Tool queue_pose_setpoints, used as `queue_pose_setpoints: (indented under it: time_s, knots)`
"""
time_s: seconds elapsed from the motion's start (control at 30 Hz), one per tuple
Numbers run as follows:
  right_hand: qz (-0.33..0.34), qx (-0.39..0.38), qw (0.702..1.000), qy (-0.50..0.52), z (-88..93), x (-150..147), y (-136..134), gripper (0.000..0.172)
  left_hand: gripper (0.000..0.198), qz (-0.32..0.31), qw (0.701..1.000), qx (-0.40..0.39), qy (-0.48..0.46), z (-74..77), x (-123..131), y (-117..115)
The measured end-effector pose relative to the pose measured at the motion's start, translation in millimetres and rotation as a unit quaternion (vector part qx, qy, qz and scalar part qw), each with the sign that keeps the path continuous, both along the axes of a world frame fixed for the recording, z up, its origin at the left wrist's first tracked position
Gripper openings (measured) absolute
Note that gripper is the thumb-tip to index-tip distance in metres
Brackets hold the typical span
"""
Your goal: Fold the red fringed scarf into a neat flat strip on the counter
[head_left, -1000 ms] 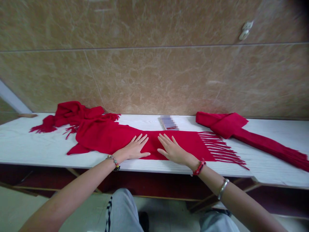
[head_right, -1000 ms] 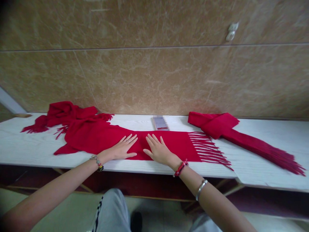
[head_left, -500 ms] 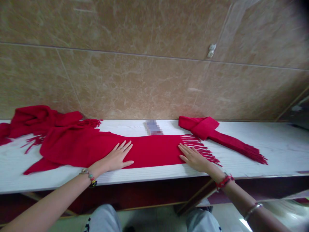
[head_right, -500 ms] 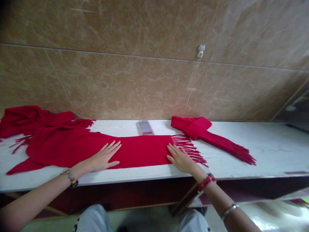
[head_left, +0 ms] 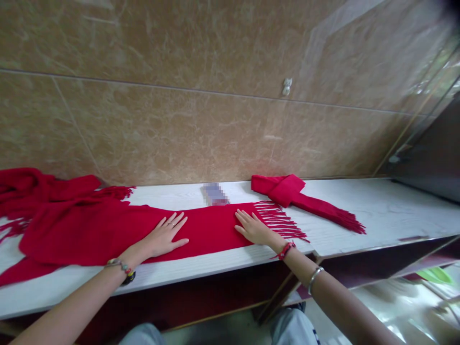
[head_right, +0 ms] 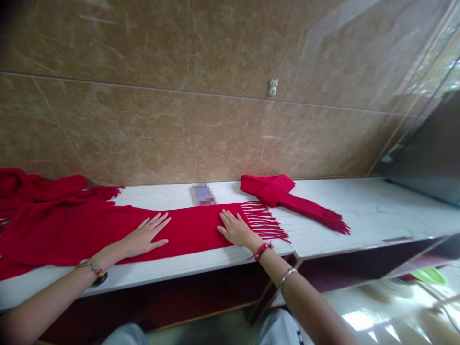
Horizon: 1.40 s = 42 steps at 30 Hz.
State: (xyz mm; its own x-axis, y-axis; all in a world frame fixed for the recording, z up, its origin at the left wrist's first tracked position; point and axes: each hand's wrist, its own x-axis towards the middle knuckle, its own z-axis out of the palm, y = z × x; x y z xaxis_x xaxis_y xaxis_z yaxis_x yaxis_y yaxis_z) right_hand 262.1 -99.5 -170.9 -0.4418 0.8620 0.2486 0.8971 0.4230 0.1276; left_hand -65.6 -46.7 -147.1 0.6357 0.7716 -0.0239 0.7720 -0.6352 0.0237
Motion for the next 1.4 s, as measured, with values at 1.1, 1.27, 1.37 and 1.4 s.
queue_pose_setpoints:
  time_s: [1.1, 1.27, 1.37, 1.4]
  knots:
    - [-0.105, 0.046, 0.993, 0.017, -7.2, 56.9, 35.6, 0.043, 0.070, 0.090, 0.995, 0.030, -0.015, -11.3, 60.1, 22.0]
    - [-0.004, 0.020, 0.996, 0.088, 1.4, -1.5, 23.6, 0.052, 0.069, 0.091, 0.995, 0.036, -0.019, -13.6, 58.9, 23.0]
    - [0.027, -0.017, 0.996, 0.077, 0.7, -15.4, 16.1, 0.052, 0.068, 0.094, 0.995, 0.038, -0.014, -12.7, 59.3, 23.1]
    - [0.020, -0.024, 0.997, 0.072, -0.2, -12.5, 14.4, 0.051, 0.068, 0.091, 0.995, 0.041, -0.012, -12.4, 59.4, 23.2]
